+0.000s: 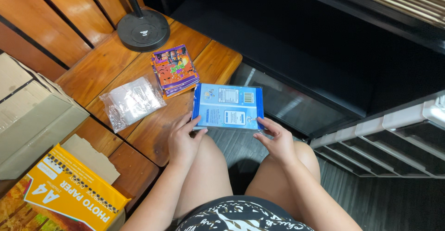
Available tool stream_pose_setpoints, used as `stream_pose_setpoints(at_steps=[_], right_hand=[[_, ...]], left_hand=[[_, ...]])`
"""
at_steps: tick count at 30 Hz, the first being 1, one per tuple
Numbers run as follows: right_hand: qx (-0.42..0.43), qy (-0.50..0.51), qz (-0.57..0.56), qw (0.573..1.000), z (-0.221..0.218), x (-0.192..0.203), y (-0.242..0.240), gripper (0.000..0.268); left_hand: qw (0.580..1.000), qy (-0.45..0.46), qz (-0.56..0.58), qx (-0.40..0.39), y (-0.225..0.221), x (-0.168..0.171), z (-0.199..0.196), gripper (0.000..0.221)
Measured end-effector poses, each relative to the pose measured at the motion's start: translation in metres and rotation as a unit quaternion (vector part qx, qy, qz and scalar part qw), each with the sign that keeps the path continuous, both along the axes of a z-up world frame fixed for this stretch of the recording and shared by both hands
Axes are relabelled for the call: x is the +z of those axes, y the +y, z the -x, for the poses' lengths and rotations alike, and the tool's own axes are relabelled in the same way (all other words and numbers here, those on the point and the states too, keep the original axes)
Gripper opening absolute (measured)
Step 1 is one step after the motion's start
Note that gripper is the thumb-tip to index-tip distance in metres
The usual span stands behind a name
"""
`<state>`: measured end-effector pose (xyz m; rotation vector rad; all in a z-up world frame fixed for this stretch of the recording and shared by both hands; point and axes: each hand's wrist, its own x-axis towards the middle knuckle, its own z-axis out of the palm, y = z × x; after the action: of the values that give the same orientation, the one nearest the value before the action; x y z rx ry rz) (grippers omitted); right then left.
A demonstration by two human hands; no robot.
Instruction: The person sits on the floor and organizes stationery items on a low wooden bench. They pick up plastic sleeves, a blue box, and small colorful packages, placing them onto a black shelf unit.
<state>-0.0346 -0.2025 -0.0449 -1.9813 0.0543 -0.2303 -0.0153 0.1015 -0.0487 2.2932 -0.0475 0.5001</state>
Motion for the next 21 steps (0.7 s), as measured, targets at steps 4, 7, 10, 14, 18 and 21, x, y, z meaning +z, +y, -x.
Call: stream_pose_setpoints(at_steps=[4,7,10,14,18,21], right_hand=[[-0.028,-0.024,0.022,0.999,0.006,-0.001,-0.001,0.048],[-0.040,-0.046,0.019,0.998,0.012,0.016,0.003,0.044],[-0.052,-0.044,0.036,0.997,0.017,0.022,-0.002,0.041],[-0.065,-0.047,0.043,0.996,0.031,0.030,-0.005,0.039],[-0.076,-0.051,0.065,0.994,0.046,0.047,-0.006,0.039],[-0.090,-0.059,0.085,0.991,0.055,0.062,-0.008,0.038]], left_hand=[[0.999,-0.004,0.044,-0.005,-0.003,0.004,0.007,0.044],[0.998,-0.013,0.068,-0.007,-0.006,0.009,0.014,0.042],[0.996,-0.015,0.088,-0.007,-0.010,0.009,0.017,0.040],[0.995,-0.019,0.095,-0.009,-0.014,0.016,0.024,0.038],[0.993,-0.059,0.099,-0.024,-0.017,0.024,0.027,0.035],[0.991,-0.077,0.102,-0.032,-0.021,0.035,0.030,0.033]])
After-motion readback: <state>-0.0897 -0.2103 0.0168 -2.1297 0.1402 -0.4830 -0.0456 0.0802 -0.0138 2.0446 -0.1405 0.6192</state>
